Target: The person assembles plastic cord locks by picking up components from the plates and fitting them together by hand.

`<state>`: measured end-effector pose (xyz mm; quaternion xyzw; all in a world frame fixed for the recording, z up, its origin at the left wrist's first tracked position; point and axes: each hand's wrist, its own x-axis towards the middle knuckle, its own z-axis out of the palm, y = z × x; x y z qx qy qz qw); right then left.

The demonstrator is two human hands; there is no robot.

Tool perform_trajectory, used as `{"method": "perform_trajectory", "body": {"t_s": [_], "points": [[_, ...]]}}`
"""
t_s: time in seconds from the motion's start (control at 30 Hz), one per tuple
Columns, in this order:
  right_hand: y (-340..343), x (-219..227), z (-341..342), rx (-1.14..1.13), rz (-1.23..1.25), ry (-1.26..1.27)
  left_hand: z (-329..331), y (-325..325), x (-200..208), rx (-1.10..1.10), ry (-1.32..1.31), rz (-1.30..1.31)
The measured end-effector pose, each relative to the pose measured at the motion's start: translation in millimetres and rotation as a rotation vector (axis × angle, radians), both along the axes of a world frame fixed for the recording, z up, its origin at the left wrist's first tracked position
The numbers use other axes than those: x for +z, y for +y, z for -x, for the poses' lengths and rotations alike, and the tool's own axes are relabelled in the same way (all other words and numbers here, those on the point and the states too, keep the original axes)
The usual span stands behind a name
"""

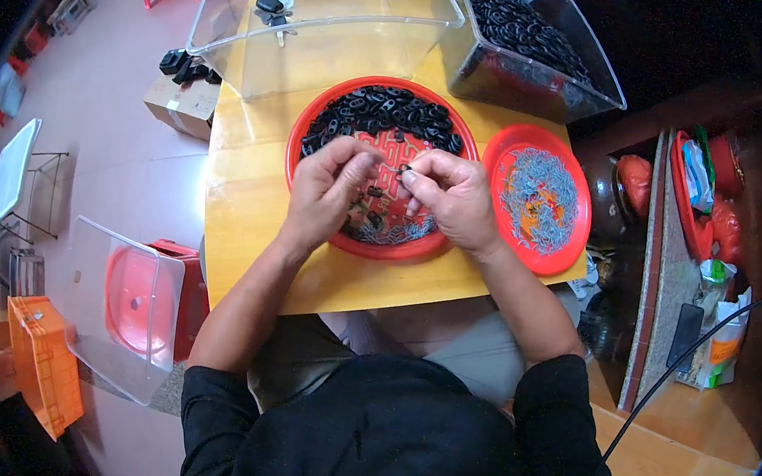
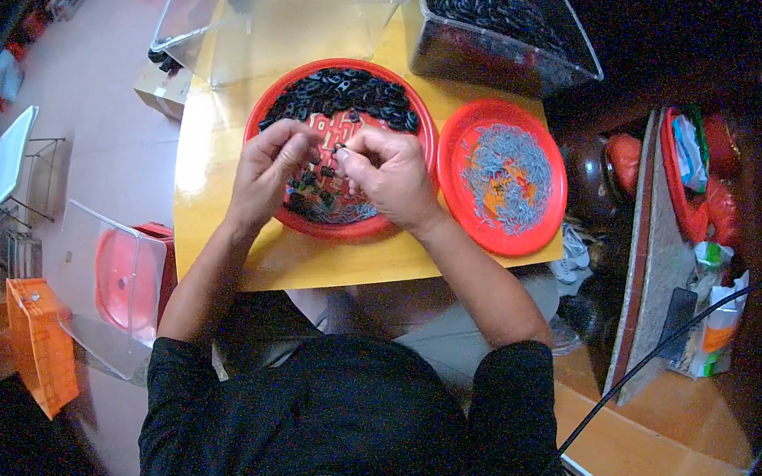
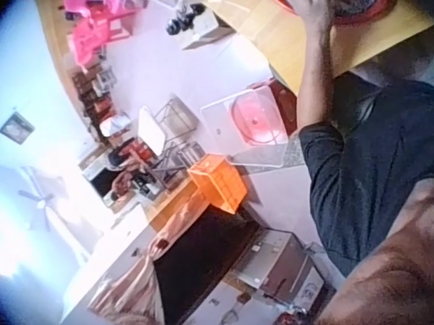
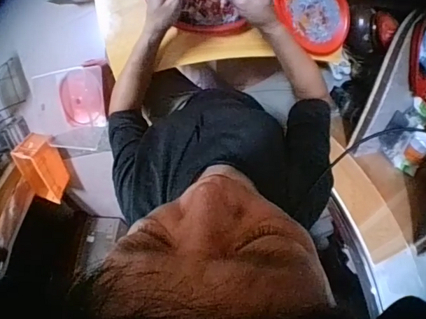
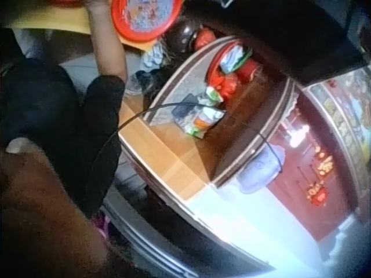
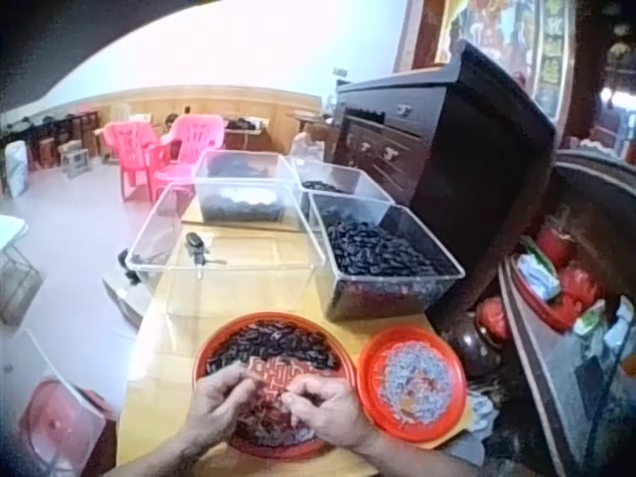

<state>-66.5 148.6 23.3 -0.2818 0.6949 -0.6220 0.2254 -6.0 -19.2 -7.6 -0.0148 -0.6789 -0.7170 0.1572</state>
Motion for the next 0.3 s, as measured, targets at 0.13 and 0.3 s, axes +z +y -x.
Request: {"method": "perform_trajectory", "body": {"t_s": [0.13, 0.3], "points": [[22, 0, 4, -0.133, 0.1, 0.039, 4, -16, 2, 0.122, 0.059, 0.359], [45, -4, 2, -0.237, 0.224, 0.037, 2, -4, 11, 0.083, 0.055, 0.956]]}}
